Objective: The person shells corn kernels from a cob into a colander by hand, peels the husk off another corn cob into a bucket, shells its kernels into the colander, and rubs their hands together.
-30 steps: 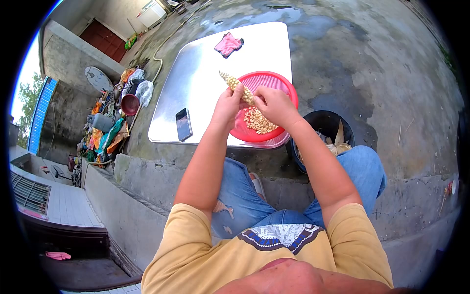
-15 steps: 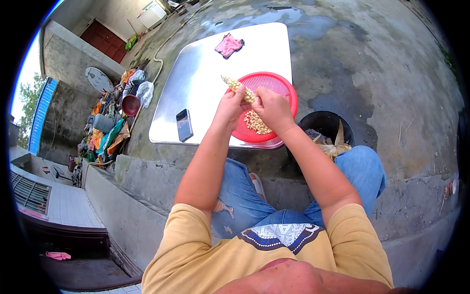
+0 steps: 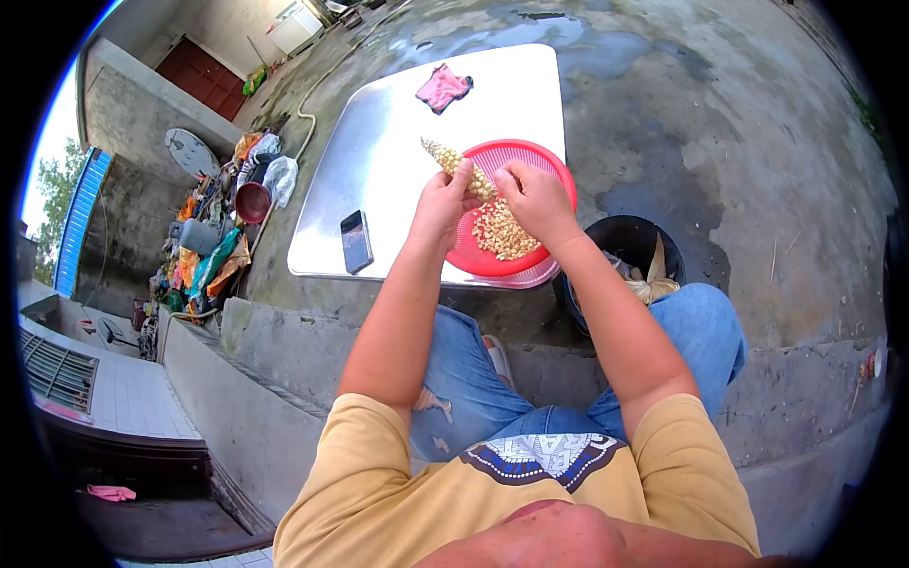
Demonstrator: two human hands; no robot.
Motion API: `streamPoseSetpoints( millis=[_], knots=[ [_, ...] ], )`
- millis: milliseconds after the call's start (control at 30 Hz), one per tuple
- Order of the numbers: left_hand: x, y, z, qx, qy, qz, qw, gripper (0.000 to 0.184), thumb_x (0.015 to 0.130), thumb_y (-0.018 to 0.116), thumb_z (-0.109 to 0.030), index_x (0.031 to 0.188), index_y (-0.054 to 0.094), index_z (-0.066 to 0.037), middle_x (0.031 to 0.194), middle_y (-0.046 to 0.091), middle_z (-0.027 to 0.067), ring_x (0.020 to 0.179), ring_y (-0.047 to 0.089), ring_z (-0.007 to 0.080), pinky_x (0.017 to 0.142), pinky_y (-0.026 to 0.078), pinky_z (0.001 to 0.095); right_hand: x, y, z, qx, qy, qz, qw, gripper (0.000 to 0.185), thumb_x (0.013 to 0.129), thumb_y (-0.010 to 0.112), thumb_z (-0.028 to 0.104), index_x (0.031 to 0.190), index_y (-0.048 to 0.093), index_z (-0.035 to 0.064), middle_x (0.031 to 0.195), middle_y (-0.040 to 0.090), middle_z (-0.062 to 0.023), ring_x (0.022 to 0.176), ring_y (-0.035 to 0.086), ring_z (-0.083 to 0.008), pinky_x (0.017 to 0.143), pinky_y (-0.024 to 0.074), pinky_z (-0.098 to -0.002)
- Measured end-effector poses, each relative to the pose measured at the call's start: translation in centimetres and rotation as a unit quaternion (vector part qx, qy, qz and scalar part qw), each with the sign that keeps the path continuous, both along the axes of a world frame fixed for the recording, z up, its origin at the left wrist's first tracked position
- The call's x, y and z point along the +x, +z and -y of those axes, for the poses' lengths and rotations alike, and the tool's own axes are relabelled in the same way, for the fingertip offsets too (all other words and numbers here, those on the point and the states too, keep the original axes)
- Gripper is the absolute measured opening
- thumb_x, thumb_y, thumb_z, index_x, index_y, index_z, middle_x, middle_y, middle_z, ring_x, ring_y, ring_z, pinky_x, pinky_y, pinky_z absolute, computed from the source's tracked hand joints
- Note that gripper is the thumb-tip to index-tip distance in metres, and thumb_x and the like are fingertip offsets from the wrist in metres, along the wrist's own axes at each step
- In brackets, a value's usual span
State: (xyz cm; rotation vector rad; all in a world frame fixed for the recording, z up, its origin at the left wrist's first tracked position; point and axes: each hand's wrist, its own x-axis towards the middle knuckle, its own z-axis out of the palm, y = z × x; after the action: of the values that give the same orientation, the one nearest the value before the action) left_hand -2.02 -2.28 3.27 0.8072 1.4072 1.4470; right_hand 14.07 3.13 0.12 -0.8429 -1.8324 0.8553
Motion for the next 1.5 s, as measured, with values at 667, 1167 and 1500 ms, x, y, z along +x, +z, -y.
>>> streamPoseSetpoints(
  millis=[667, 1167, 1500],
  knots=[
    [0.4, 0.3, 0.2, -0.019, -0.049, -0.020, 0.998, 0.041, 0.107, 0.058, -0.033, 0.126, 0.059, 0.003, 0.111, 0.069, 0.0105, 0.097, 0.068, 0.0189, 0.086, 0.055, 0.0348, 0.1, 0.3, 0.6, -0.008, 0.016, 0.058, 0.998, 0.033, 0.104, 0.048, 0.032, 0.094, 0.061, 0.0034, 0.090, 0.069, -0.0229, 0.085, 0.067, -0.0448, 0.072, 0.0489, -0.0576],
    [0.8, 0.4, 0.6, -0.013, -0.123, -0.023, 0.992, 0.041, 0.108, 0.055, -0.033, 0.129, 0.061, 0.002, 0.117, 0.069, 0.0109, 0.103, 0.067, 0.0187, 0.092, 0.054, 0.0351, -0.3, -0.1, 0.2, -0.016, 0.025, 0.005, 1.000, 0.033, 0.106, 0.047, 0.032, 0.094, 0.058, 0.0037, 0.084, 0.067, -0.0224, 0.082, 0.065, -0.0447, 0.072, 0.0476, -0.0563],
    [1.1, -0.1, 0.6, -0.038, -0.118, -0.052, 0.991, 0.041, 0.108, 0.056, -0.032, 0.130, 0.060, 0.002, 0.115, 0.071, 0.0111, 0.102, 0.068, 0.0192, 0.092, 0.055, 0.0352, -0.4, -0.7, 0.7, 0.081, -0.027, 0.044, 0.995, 0.022, 0.106, 0.048, 0.024, 0.095, 0.055, 0.0056, 0.085, 0.065, -0.0223, 0.083, 0.065, -0.0452, 0.070, 0.0482, -0.0567]
  ],
)
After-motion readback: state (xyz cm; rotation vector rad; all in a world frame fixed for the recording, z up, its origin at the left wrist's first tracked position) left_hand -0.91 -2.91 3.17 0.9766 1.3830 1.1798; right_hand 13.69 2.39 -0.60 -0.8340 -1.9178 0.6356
